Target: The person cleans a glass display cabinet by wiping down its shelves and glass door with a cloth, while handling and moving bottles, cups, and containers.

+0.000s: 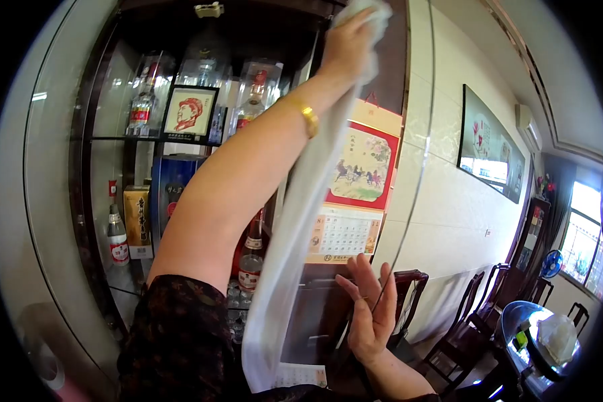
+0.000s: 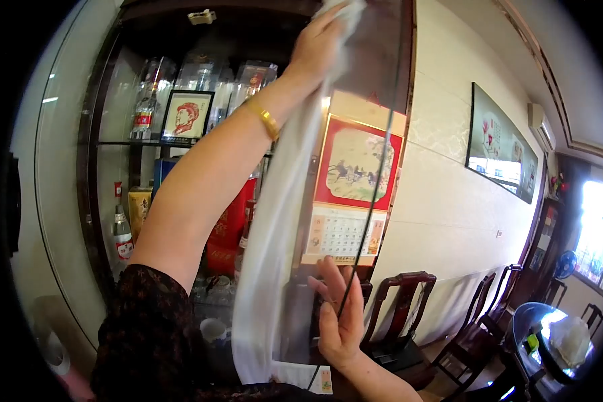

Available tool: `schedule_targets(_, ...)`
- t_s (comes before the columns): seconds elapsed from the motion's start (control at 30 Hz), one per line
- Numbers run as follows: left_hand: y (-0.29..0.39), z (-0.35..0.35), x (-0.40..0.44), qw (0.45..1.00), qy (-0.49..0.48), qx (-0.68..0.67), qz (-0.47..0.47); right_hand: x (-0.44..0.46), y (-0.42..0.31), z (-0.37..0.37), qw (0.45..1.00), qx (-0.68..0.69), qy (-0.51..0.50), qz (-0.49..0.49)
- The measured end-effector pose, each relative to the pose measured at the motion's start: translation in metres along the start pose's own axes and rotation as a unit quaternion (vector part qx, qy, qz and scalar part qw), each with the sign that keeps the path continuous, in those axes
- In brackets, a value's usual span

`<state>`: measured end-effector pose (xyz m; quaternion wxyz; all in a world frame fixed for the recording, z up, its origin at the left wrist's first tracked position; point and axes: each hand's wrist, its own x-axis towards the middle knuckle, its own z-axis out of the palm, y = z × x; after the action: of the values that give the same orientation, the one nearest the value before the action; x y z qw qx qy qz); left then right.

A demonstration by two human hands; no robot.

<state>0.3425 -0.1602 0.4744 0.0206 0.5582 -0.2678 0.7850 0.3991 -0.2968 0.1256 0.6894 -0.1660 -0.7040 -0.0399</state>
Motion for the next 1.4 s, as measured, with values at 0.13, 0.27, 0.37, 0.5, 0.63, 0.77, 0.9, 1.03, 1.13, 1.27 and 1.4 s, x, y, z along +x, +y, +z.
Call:
schedule_targets(0.13,0.085,0.011,0.019,0.991,-0.097,-0.067,-0.063,0.001,0.000,-0.001,1.000,0.010,0.008,-0.005)
schedule_targets(0.27,0.075,0.028,0.002,0.985,-0.167,-0.009,0.045,0.002,0.001,-0.007,1.000,0.015,0.011,0.004)
schedule_targets(0.37,0.092,0.008,-0.091,0.988,-0.101,0.065,0.100,0.005,0.003,-0.016,1.000,0.019,0.004,-0.008)
schedule_targets(0.5,0.047,-0.037,-0.124,0.977,-0.093,0.190,-0.009,0.004,0.006,-0.027,0.999,0.020,-0.021,0.014)
schedule_targets(0.63,-0.014,-0.064,-0.085,0.965,-0.084,0.080,-0.236,0.004,0.006,-0.019,0.999,0.032,-0.015,0.011)
schedule_targets(0.77,0.002,-0.073,-0.123,0.953,-0.090,0.177,-0.227,0.002,0.003,-0.008,0.999,0.038,-0.005,0.008)
schedule_targets(0.9,0.065,-0.097,-0.223,0.929,-0.080,0.167,-0.321,0.002,0.002,0.000,0.998,0.055,-0.009,0.003)
schedule_targets(1.03,0.178,-0.131,-0.306,0.846,-0.097,0.115,-0.511,-0.001,-0.004,0.023,0.999,-0.003,-0.024,0.028)
schedule_targets(1.13,0.230,-0.161,-0.324,0.767,0.011,0.028,-0.640,0.005,-0.019,0.045,0.994,-0.093,-0.050,0.026)
schedule_targets(1.27,0.299,-0.202,-0.264,0.773,0.113,0.047,-0.623,0.009,-0.012,0.075,0.992,-0.099,-0.050,-0.056)
schedule_targets(1.4,0.354,-0.201,-0.231,0.726,-0.065,0.174,-0.663,0.011,-0.012,0.095,0.991,-0.099,-0.071,-0.061)
